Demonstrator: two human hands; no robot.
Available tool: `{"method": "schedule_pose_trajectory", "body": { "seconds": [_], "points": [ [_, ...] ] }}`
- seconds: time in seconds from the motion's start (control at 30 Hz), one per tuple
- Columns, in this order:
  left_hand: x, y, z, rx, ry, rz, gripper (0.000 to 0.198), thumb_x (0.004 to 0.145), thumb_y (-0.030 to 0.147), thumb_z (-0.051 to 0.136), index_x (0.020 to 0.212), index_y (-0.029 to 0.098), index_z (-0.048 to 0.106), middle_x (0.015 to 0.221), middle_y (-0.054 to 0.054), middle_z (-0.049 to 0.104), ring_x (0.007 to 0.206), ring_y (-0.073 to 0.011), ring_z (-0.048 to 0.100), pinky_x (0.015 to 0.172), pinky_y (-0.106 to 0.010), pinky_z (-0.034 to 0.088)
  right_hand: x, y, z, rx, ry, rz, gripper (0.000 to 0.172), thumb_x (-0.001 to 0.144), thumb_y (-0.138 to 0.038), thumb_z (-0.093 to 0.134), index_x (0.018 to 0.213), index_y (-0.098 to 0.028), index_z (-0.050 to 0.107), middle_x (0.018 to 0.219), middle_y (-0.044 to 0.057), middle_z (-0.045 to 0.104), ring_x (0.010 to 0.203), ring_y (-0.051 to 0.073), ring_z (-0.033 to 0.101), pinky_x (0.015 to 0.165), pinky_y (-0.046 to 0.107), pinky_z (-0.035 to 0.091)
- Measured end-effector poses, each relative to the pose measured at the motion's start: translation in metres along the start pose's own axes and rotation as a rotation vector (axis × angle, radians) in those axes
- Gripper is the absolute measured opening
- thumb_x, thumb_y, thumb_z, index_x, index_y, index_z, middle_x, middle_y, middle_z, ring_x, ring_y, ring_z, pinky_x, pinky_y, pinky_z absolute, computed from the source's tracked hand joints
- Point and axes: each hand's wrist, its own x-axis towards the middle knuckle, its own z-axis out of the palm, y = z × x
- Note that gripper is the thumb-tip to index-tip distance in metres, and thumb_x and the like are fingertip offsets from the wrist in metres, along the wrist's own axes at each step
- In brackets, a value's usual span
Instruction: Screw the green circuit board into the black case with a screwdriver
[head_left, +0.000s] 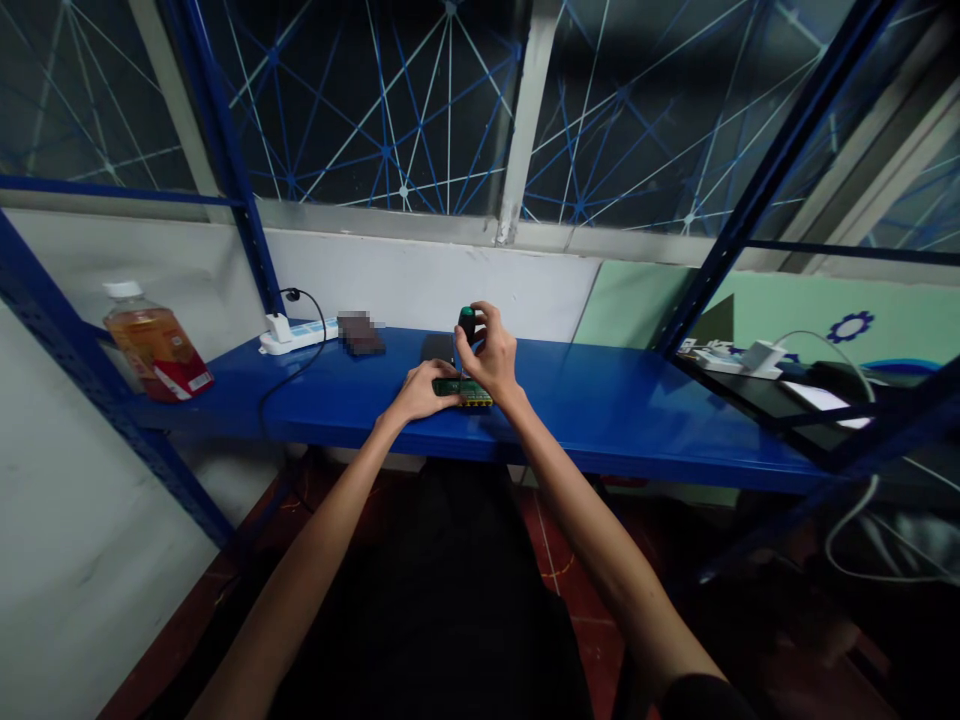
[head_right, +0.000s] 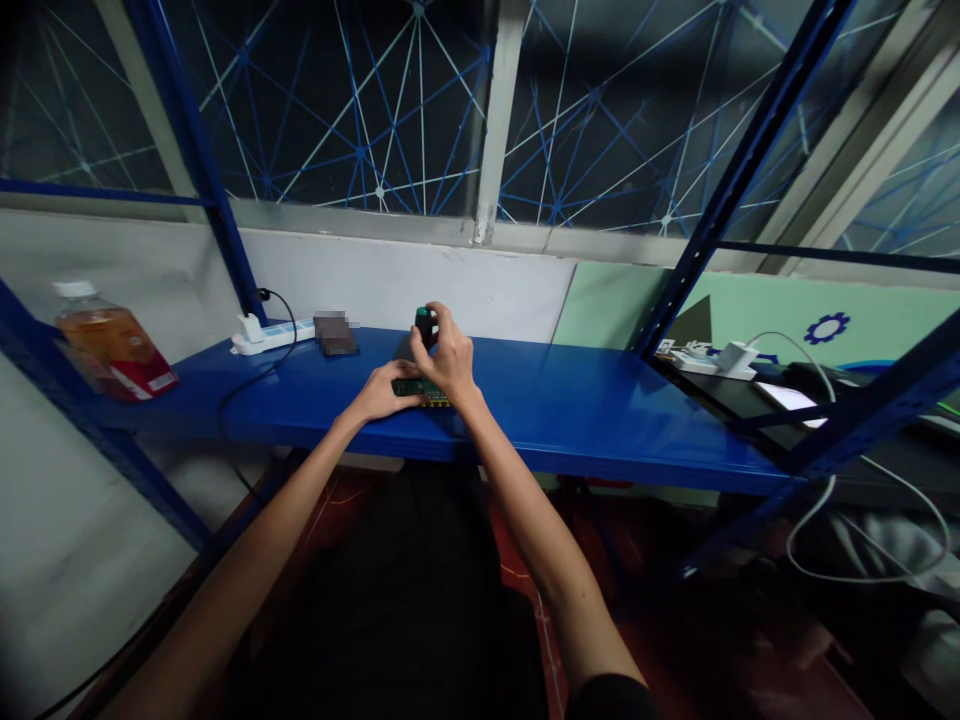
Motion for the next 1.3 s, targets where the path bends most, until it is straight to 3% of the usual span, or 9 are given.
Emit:
{"method": "schedule_pose_trajectory", "body": {
  "seconds": [0.13, 0.27, 0.37, 0.47, 0.63, 0.8, 1.0, 1.2, 1.3],
  "points": [
    [-0.007, -0.003, -0.005, 0.137, -0.072, -0.057, 0.07, 0.065, 0.05, 0.086, 0.127, 0.026, 0.065, 0.126, -0.006, 0.066, 0.12, -0.032, 0.059, 0.104, -0.047, 0.045, 0.0, 0.0, -0.005, -0.07, -0.011, -0.022, 0.045, 0.096, -0.038, 0.044, 0.139, -0.023, 0.045, 0.103, 0.009, 0.065, 0.065, 0.014, 0.06, 0.064, 0.032, 0.05],
    [-0.008, -0.008, -0.004, 0.099, -0.138, -0.091, 0.05, 0.071, 0.048, 0.083, 0.115, 0.028, 0.072, 0.124, -0.004, 0.067, 0.118, -0.0275, 0.061, 0.105, -0.04, 0.046, -0.002, 0.001, -0.01, -0.101, -0.025, -0.013, 0.044, 0.098, -0.042, 0.044, 0.136, -0.022, 0.051, 0.1, 0.008, 0.063, 0.063, 0.014, 0.058, 0.064, 0.031, 0.049],
    [-0.007, -0.009, -0.002, 0.093, -0.142, -0.096, 0.042, 0.071, 0.047, 0.082, 0.108, 0.027, 0.075, 0.126, -0.004, 0.067, 0.118, -0.028, 0.061, 0.105, -0.04, 0.046, -0.003, 0.001, -0.012, -0.108, -0.058, -0.015, 0.046, 0.101, -0.037, 0.037, 0.144, -0.021, 0.045, 0.109, 0.011, 0.065, 0.075, 0.017, 0.062, 0.068, 0.031, 0.05],
    [-0.007, -0.009, -0.002, 0.083, -0.141, -0.101, 0.041, 0.072, 0.046, 0.082, 0.107, 0.027, 0.076, 0.126, -0.005, 0.067, 0.118, -0.0288, 0.062, 0.104, -0.041, 0.046, -0.002, -0.001, -0.013, -0.135, -0.102, -0.01, 0.049, 0.102, -0.034, 0.035, 0.149, -0.023, 0.041, 0.112, 0.011, 0.064, 0.08, 0.018, 0.063, 0.071, 0.032, 0.05],
    [-0.007, -0.007, -0.002, 0.08, -0.141, -0.114, 0.042, 0.072, 0.047, 0.082, 0.108, 0.026, 0.075, 0.125, -0.006, 0.067, 0.118, -0.0297, 0.062, 0.104, -0.042, 0.046, 0.002, -0.01, -0.014, -0.237, -0.137, -0.002, 0.05, 0.098, -0.048, 0.046, 0.141, -0.024, 0.051, 0.105, 0.01, 0.062, 0.075, 0.018, 0.061, 0.063, 0.031, 0.047],
    [-0.008, -0.006, -0.001, 0.109, -0.121, -0.089, 0.043, 0.073, 0.049, 0.079, 0.109, 0.027, 0.074, 0.123, -0.006, 0.068, 0.115, -0.03, 0.063, 0.102, -0.042, 0.047, 0.006, -0.012, -0.009, -0.245, -0.148, 0.005, 0.045, 0.101, -0.031, 0.034, 0.142, -0.018, 0.047, 0.114, 0.013, 0.063, 0.083, 0.021, 0.063, 0.065, 0.032, 0.046],
    [-0.008, -0.001, -0.002, 0.107, -0.114, -0.089, 0.046, 0.071, 0.051, 0.081, 0.107, 0.025, 0.073, 0.12, -0.007, 0.069, 0.116, -0.0305, 0.062, 0.103, -0.042, 0.046, 0.004, -0.006, -0.006, -0.262, -0.077, 0.028, 0.044, 0.098, -0.045, 0.046, 0.132, -0.02, 0.057, 0.106, 0.012, 0.064, 0.081, 0.02, 0.063, 0.066, 0.032, 0.046],
    [-0.008, -0.002, -0.002, 0.122, -0.121, -0.081, 0.045, 0.073, 0.053, 0.079, 0.108, 0.025, 0.073, 0.121, -0.008, 0.067, 0.116, -0.0307, 0.061, 0.102, -0.043, 0.046, 0.01, -0.003, -0.009, -0.251, -0.103, -0.003, 0.043, 0.101, -0.034, 0.035, 0.137, -0.018, 0.054, 0.109, 0.012, 0.067, 0.081, 0.019, 0.064, 0.067, 0.031, 0.045],
    [-0.008, -0.002, -0.002, 0.118, -0.104, -0.068, 0.043, 0.074, 0.051, 0.079, 0.106, 0.024, 0.073, 0.12, -0.008, 0.068, 0.114, -0.0301, 0.062, 0.102, -0.042, 0.047, 0.014, -0.003, -0.011, -0.277, -0.112, -0.024, 0.043, 0.099, -0.045, 0.043, 0.128, -0.019, 0.06, 0.1, 0.01, 0.069, 0.074, 0.017, 0.062, 0.064, 0.029, 0.042]
  ]
}}
